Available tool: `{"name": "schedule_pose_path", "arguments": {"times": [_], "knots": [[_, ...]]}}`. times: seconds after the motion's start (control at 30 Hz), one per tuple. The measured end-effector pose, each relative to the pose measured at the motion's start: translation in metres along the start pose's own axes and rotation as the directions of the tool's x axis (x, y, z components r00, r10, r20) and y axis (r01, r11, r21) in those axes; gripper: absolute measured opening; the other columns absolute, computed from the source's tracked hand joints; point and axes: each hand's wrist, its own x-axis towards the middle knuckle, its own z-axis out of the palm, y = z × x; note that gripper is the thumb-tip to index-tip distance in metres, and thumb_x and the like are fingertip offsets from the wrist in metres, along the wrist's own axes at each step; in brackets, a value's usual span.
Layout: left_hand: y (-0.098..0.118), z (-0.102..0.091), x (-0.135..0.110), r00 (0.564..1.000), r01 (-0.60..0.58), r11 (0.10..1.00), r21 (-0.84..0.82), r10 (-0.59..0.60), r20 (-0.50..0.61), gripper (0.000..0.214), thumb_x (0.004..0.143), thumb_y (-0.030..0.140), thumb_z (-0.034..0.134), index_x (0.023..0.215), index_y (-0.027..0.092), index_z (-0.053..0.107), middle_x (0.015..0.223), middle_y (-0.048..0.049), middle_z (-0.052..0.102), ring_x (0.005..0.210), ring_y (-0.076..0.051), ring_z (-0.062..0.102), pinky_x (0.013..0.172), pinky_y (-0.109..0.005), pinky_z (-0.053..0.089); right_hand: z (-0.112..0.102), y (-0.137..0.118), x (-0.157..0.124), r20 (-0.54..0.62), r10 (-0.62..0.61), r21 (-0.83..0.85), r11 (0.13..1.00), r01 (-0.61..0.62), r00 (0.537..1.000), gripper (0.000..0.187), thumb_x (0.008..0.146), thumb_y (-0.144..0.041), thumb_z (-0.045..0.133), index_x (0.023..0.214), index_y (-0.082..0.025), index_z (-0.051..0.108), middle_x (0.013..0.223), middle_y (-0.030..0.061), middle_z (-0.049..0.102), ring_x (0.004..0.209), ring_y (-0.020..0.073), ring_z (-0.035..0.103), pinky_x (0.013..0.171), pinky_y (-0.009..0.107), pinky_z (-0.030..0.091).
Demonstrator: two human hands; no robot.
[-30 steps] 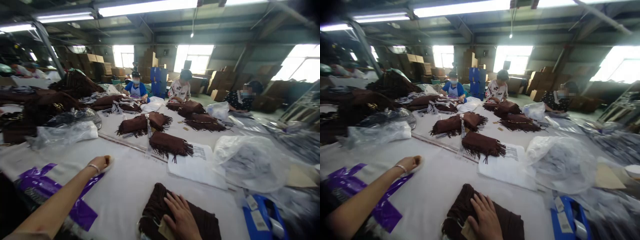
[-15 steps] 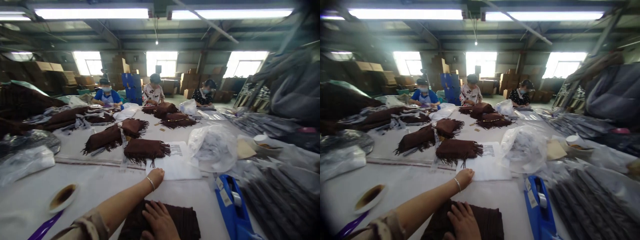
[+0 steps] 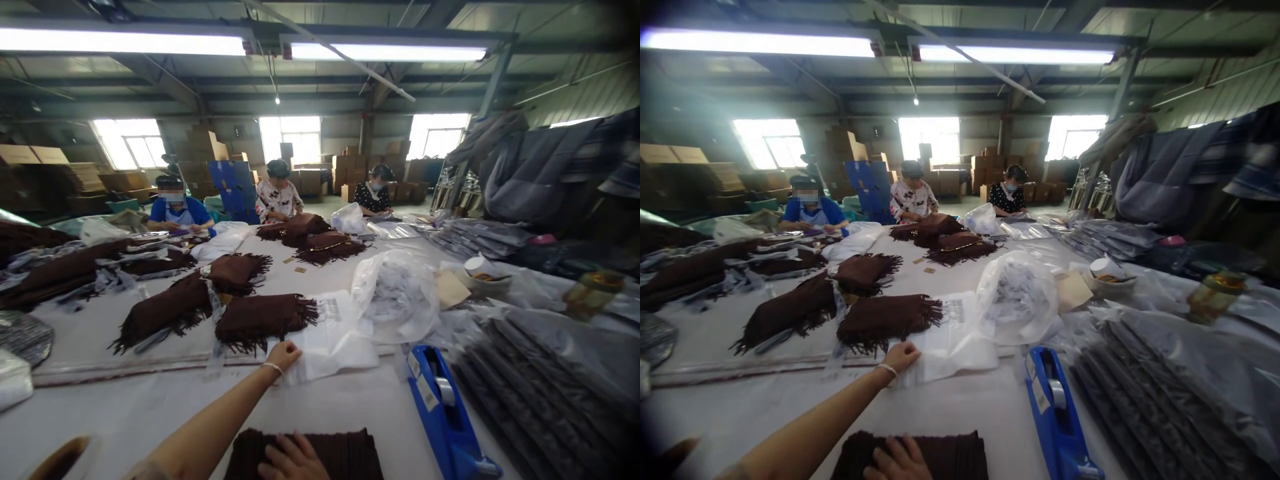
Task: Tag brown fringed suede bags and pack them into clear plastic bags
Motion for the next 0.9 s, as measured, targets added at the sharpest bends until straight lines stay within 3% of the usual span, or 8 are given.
{"name": "schedule_pose_path", "arguments": {"times": [0.1, 0.23, 0.33, 0.5, 0.6, 0.73, 0.8, 0.9], "knots": [[0.005, -0.008, 0.008, 0.997, 0.023, 0.995, -0.098, -0.031, -0.077, 0.015, 0.086, 0.017, 0.048, 0.079, 0.012, 0.060, 0.077, -0.0052, 0.067, 0.071, -0.013, 0.063, 0.062, -0.020, 0.044, -0.044, -0.001, 0.016, 0.463, 0.057, 0.226, 0.957, -0.180, 0.884, 0.050, 0.086, -0.059, 0.046, 0.128, -0.031, 0.048, 0.132, -0.0024, 0.054, 0.124, 0.0213, 0.047, 0.107, 0.040, 0.036], [0.020, -0.038, 0.011, 0.970, -0.076, 0.984, -0.163, 0.035, -0.241, 0.023, 0.093, 0.024, 0.037, 0.091, 0.013, 0.057, 0.083, -0.0057, 0.066, 0.073, -0.013, 0.062, 0.065, -0.021, 0.045, -0.082, -0.003, 0.038, 0.673, 0.099, 0.327, 0.849, -0.416, 0.733, 0.055, 0.087, -0.058, 0.046, 0.135, -0.032, 0.041, 0.142, 0.0001, 0.043, 0.134, 0.0240, 0.033, 0.113, 0.048, 0.023], [0.033, -0.062, -0.010, 0.931, -0.205, 0.972, -0.115, 0.158, -0.330, 0.025, 0.095, 0.033, 0.037, 0.097, 0.018, 0.057, 0.085, -0.0048, 0.066, 0.078, -0.015, 0.062, 0.072, -0.024, 0.044, -0.100, -0.003, 0.053, 0.604, 0.140, 0.370, 0.823, -0.432, 0.785, 0.047, 0.091, -0.044, 0.046, 0.136, -0.029, 0.041, 0.140, 0.0017, 0.046, 0.133, 0.0209, 0.035, 0.110, 0.042, 0.033], [0.045, -0.070, -0.074, 0.866, -0.418, 0.908, 0.038, 0.411, -0.287, 0.028, 0.095, 0.037, 0.038, 0.095, 0.020, 0.060, 0.078, -0.0055, 0.064, 0.074, -0.018, 0.060, 0.070, -0.026, 0.042, -0.144, 0.019, 0.104, 0.151, 0.366, 0.122, 0.915, -0.385, 0.918, 0.047, 0.091, -0.022, 0.043, 0.137, -0.028, 0.038, 0.140, 0.0014, 0.046, 0.137, 0.0208, 0.026, 0.112, 0.044, 0.028], [0.052, -0.068, -0.105, 0.770, -0.547, 0.807, 0.223, 0.589, -0.243, 0.031, 0.097, 0.031, 0.032, 0.092, 0.019, 0.060, 0.074, -0.0059, 0.063, 0.071, -0.017, 0.059, 0.066, -0.026, 0.041, -0.158, 0.038, 0.132, 0.237, 0.468, -0.164, 0.883, -0.440, 0.851, 0.046, 0.085, -0.019, 0.049, 0.131, -0.021, 0.048, 0.129, 0.0071, 0.055, 0.131, 0.0283, 0.036, 0.112, 0.053, 0.021], [0.053, -0.069, -0.130, 0.630, -0.645, 0.597, 0.477, 0.769, -0.110, 0.033, 0.097, 0.035, 0.033, 0.086, 0.017, 0.057, 0.065, -0.0044, 0.061, 0.062, -0.017, 0.059, 0.057, -0.024, 0.041, -0.153, 0.049, 0.138, 0.362, 0.545, -0.270, 0.838, -0.475, 0.756, 0.026, 0.073, -0.007, 0.052, 0.084, -0.022, 0.070, 0.080, 0.0064, 0.066, 0.087, 0.0237, 0.061, 0.082, 0.036, 0.049], [0.049, -0.073, -0.136, 0.671, -0.627, 0.580, 0.520, 0.741, -0.016, 0.035, 0.091, 0.048, 0.046, 0.086, 0.015, 0.057, 0.063, -0.0054, 0.061, 0.060, -0.018, 0.060, 0.055, -0.025, 0.043, -0.154, 0.051, 0.132, 0.354, 0.543, -0.269, 0.839, -0.473, 0.762, 0.033, 0.067, -0.001, 0.049, 0.078, -0.024, 0.070, 0.075, 0.0049, 0.064, 0.082, 0.0207, 0.061, 0.073, 0.029, 0.050], [0.035, -0.089, -0.143, 0.834, -0.476, 0.686, 0.551, 0.551, 0.034, 0.020, 0.088, 0.033, 0.055, 0.089, 0.014, 0.060, 0.064, -0.0076, 0.062, 0.060, -0.021, 0.061, 0.057, -0.027, 0.047, -0.173, 0.058, 0.114, 0.326, 0.572, -0.276, 0.819, -0.503, 0.753, 0.043, 0.065, -0.001, 0.045, 0.093, -0.022, 0.070, 0.083, 0.0065, 0.064, 0.090, 0.0217, 0.059, 0.081, 0.031, 0.048]]}}
